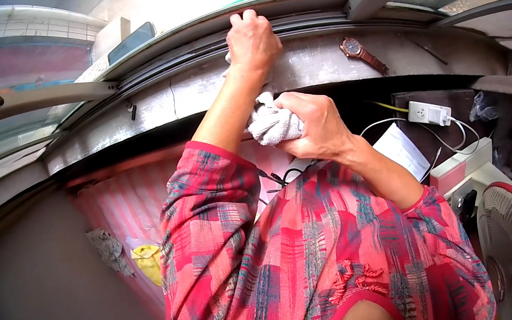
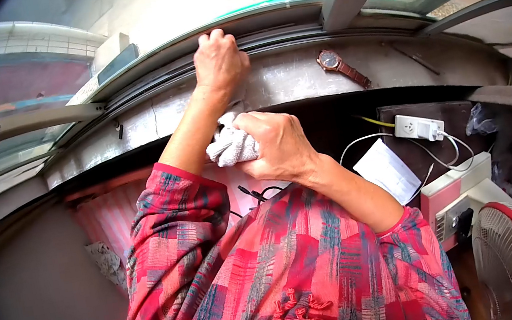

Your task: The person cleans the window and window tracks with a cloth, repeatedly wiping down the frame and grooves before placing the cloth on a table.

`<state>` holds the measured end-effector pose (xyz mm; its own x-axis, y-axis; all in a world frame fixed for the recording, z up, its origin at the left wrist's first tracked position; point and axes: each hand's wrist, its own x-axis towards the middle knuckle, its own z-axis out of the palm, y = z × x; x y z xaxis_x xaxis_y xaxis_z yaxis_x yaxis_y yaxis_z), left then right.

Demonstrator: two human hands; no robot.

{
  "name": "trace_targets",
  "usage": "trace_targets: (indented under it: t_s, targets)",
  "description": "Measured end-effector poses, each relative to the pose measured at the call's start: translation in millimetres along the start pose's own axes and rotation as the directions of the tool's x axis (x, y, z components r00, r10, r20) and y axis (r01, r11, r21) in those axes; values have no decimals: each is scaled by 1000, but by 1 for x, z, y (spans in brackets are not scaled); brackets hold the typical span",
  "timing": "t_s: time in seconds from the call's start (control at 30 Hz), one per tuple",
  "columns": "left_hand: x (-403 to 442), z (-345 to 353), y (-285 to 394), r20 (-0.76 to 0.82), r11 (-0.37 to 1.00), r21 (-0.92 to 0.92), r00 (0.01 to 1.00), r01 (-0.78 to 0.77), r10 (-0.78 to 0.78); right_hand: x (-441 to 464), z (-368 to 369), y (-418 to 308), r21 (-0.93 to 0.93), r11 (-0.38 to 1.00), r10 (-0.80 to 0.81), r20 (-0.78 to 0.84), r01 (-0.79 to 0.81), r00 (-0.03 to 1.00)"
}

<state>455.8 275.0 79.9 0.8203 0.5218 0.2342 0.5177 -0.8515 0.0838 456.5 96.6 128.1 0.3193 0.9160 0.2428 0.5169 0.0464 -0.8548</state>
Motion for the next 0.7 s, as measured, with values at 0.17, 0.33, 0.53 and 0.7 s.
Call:
trace_targets:
  t_s: [0.17, 0.33, 0.53, 0.7]
  targets:
    - [-20, 3, -5, -166, 989, -146, 985, 23, -48, -11, -12, 1, -46, 998, 49, -2, -49, 999]
    - [-34, -17, -37, -72, 934, -272, 963, 233, -261, -18, -12, 5, -70, 991, 117, -1, -117, 993]
    - [-44, -32, -147, 45, 922, -205, 944, 329, -327, -20, -7, 10, -50, 994, 93, -18, -94, 995]
    - [-46, -32, -156, 11, 962, -154, 974, 224, -225, -17, 8, 4, 4, 998, 67, -16, -67, 998]
